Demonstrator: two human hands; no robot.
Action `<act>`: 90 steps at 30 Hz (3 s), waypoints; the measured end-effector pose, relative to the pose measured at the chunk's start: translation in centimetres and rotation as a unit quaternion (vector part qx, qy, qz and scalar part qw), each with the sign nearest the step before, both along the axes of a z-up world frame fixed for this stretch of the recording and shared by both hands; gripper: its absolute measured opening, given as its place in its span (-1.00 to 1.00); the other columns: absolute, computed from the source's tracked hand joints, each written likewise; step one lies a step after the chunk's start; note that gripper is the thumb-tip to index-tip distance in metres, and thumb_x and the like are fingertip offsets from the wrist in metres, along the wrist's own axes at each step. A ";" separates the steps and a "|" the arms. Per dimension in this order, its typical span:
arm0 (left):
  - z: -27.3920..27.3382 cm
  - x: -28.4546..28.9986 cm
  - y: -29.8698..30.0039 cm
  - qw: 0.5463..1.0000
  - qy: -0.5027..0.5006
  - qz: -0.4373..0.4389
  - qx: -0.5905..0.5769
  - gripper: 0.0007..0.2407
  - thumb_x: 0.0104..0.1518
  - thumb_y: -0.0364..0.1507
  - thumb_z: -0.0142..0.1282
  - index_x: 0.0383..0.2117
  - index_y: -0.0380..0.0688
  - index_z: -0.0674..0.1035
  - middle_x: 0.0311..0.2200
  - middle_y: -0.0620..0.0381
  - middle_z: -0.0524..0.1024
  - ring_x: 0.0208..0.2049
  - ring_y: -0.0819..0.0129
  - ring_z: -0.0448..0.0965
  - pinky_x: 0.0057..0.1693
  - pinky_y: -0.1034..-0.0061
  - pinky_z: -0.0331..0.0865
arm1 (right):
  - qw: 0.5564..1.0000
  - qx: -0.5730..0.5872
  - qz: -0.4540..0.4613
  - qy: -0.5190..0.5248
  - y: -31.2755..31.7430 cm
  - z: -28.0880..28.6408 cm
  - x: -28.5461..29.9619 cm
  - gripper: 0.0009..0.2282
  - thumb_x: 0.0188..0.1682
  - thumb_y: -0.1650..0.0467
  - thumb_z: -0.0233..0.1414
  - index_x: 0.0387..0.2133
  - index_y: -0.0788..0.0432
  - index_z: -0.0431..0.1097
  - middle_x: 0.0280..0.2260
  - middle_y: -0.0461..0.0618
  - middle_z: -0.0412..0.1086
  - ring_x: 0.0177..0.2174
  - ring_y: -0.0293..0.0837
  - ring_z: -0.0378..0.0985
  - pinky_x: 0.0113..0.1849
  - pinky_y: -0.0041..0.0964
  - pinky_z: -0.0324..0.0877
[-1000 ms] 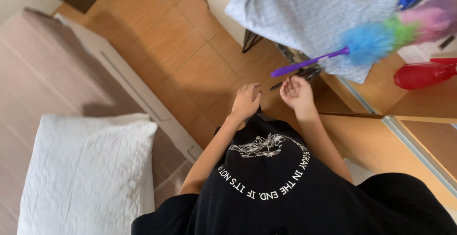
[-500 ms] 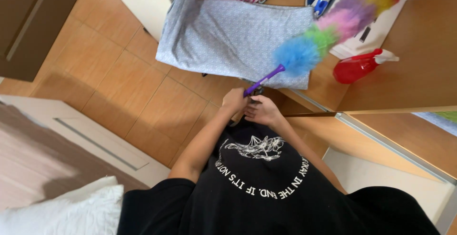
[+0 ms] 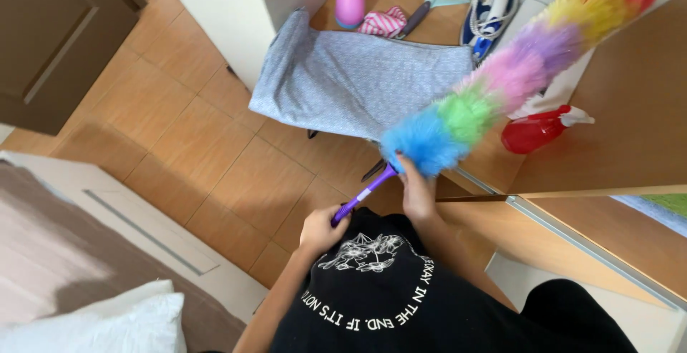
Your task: Organizing pillows and a blanket on a bed while using a duster to clean.
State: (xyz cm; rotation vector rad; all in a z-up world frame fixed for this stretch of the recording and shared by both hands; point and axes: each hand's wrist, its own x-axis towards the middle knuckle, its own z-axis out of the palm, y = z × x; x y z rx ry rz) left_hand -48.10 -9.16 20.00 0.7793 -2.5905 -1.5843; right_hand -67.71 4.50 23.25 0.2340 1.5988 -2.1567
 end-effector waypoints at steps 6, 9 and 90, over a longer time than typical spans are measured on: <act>1.6 9.5 1.5 0.992 0.038 0.113 -0.034 -0.84 0.06 -0.33 0.20 -0.59 -0.10 0.59 -0.69 -0.04 0.49 -0.61 0.04 0.53 -0.38 0.24 0.42 | 0.985 -0.120 0.025 0.120 -4.5 3.5 1.5 -0.58 0.01 0.43 0.22 0.12 0.24 0.29 0.02 -0.02 0.38 -0.01 -0.14 0.45 0.04 -0.13 0.40; 2.5 14.1 2.3 0.977 0.057 0.195 -0.061 -0.81 0.06 -0.33 0.22 -0.62 -0.13 0.58 -0.69 -0.05 0.48 -0.62 0.01 0.51 -0.40 0.24 0.40 | 0.960 -0.209 0.162 0.091 -7.7 6.6 6.0 -0.61 0.07 0.38 0.18 0.13 0.23 0.29 0.00 -0.03 0.40 -0.01 -0.14 0.47 0.05 -0.14 0.43; -9.2 57.1 1.7 0.262 -0.222 0.935 0.086 0.53 -0.57 0.30 0.36 0.24 -0.40 -0.65 0.36 -0.39 -0.78 0.38 -0.18 -0.88 0.36 -0.17 -0.81 | -0.030 -0.254 0.664 0.703 -53.0 -4.5 86.9 -0.86 -0.03 0.38 0.04 -0.43 0.20 0.49 -0.48 0.32 0.47 -0.50 0.29 0.55 -0.38 0.11 0.45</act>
